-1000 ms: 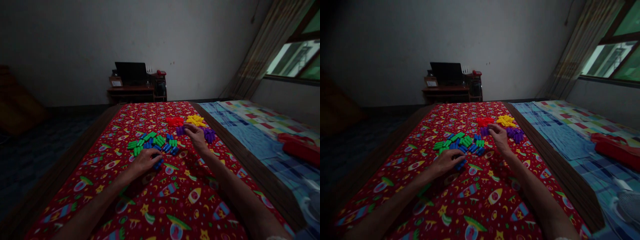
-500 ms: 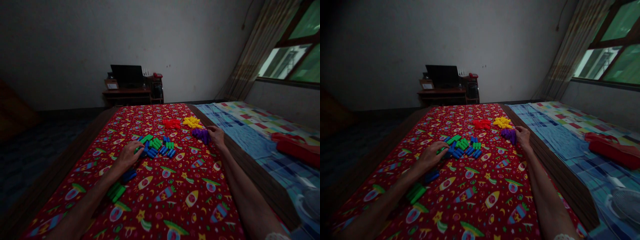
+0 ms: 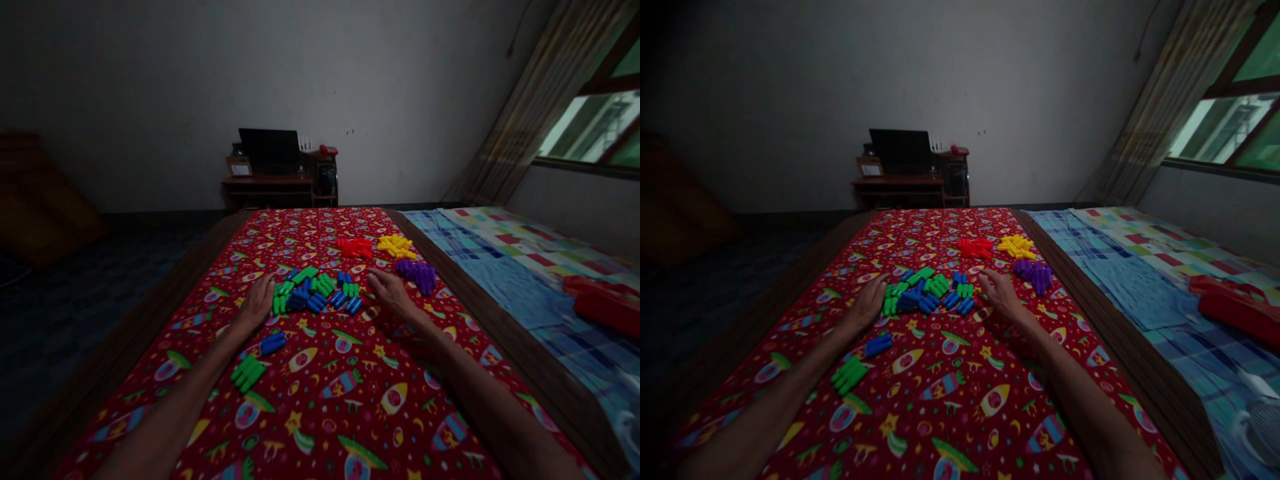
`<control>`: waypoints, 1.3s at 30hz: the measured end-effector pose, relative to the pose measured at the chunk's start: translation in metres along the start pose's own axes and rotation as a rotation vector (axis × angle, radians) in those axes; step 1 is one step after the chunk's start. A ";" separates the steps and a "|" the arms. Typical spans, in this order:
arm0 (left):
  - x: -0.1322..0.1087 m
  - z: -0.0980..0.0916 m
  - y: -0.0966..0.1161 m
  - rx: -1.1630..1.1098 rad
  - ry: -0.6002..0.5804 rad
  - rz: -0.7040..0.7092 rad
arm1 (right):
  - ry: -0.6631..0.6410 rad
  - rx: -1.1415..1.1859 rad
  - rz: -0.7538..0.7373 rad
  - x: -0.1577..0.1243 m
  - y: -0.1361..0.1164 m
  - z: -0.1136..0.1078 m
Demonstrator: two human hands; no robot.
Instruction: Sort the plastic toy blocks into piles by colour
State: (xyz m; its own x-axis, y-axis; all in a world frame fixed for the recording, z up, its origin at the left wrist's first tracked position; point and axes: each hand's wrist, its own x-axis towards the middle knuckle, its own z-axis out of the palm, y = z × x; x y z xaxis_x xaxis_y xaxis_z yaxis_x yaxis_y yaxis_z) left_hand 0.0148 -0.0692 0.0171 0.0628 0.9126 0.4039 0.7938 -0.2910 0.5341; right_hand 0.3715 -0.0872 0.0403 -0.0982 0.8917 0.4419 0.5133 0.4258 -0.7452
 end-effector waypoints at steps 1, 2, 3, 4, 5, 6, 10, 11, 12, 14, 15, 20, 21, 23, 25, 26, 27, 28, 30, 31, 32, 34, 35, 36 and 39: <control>-0.001 0.001 0.001 -0.018 -0.018 -0.011 | -0.061 -0.032 -0.039 -0.003 0.000 0.014; -0.002 0.002 0.002 -0.036 -0.036 -0.012 | -0.104 -0.071 -0.066 -0.004 0.001 0.026; -0.002 0.001 0.003 -0.054 -0.051 -0.008 | -0.129 -0.111 -0.079 -0.003 0.002 0.036; -0.002 0.001 0.005 -0.072 -0.061 -0.003 | -0.144 -0.145 -0.078 -0.001 0.004 0.045; -0.002 0.001 0.006 -0.089 -0.066 -0.001 | -0.156 -0.168 -0.071 0.004 0.005 0.054; -0.002 0.000 0.007 -0.104 -0.070 -0.002 | -0.169 -0.179 -0.068 0.009 0.006 0.061; -0.002 0.000 0.006 -0.149 -0.091 -0.004 | -0.226 -0.136 -0.144 0.030 -0.008 0.092; -0.002 0.000 0.006 -0.153 -0.100 0.002 | -0.253 -0.117 -0.183 0.032 -0.015 0.099; -0.002 0.000 0.005 -0.155 -0.111 0.011 | -0.284 -0.093 -0.220 0.032 -0.022 0.106; -0.001 0.000 0.005 -0.149 -0.137 0.029 | -0.349 -0.036 -0.256 0.028 -0.036 0.114; -0.001 0.000 0.005 -0.144 -0.149 0.036 | -0.379 -0.009 -0.249 0.025 -0.041 0.116; 0.001 -0.002 0.005 -0.143 -0.175 0.068 | -0.436 -0.043 -0.167 0.017 -0.048 0.105; 0.001 -0.003 0.005 -0.149 -0.170 0.078 | -0.425 -0.060 -0.166 0.017 -0.047 0.101; 0.001 -0.003 0.006 -0.158 -0.161 0.098 | -0.415 -0.075 -0.153 0.019 -0.047 0.093; 0.001 -0.004 0.006 -0.159 -0.166 0.116 | -0.419 -0.081 -0.111 0.023 -0.046 0.084; 0.000 -0.005 0.006 -0.158 -0.171 0.124 | -0.404 -0.088 -0.095 0.025 -0.045 0.078; 0.000 -0.005 0.006 -0.158 -0.175 0.132 | -0.372 -0.101 -0.088 0.028 -0.042 0.072; 0.000 -0.006 0.006 -0.159 -0.178 0.139 | -0.328 -0.126 -0.090 0.031 -0.038 0.064; 0.000 -0.006 0.006 -0.167 -0.177 0.146 | -0.230 -0.214 -0.102 0.037 -0.025 0.048; 0.000 -0.007 0.006 -0.172 -0.174 0.145 | -0.194 -0.267 -0.095 0.039 -0.017 0.040; 0.000 -0.007 0.006 -0.177 -0.171 0.142 | -0.167 -0.315 -0.079 0.040 -0.009 0.033; 0.000 -0.008 0.007 -0.186 -0.163 0.131 | -0.120 -0.363 -0.046 0.042 0.003 0.022; 0.000 -0.008 0.007 -0.189 -0.159 0.125 | -0.089 -0.362 -0.049 0.042 0.006 0.019; 0.000 -0.008 0.008 -0.192 -0.155 0.120 | -0.047 -0.349 -0.069 0.042 0.006 0.018; 0.001 -0.008 0.008 -0.190 -0.144 0.118 | 0.023 -0.261 -0.195 0.039 -0.017 0.026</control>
State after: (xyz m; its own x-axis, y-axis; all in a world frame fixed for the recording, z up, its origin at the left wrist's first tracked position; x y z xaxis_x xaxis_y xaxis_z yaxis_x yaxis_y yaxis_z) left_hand 0.0165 -0.0732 0.0272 0.2445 0.8966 0.3692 0.6492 -0.4342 0.6245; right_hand 0.3372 -0.0560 0.0572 -0.1986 0.7925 0.5766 0.6886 0.5315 -0.4933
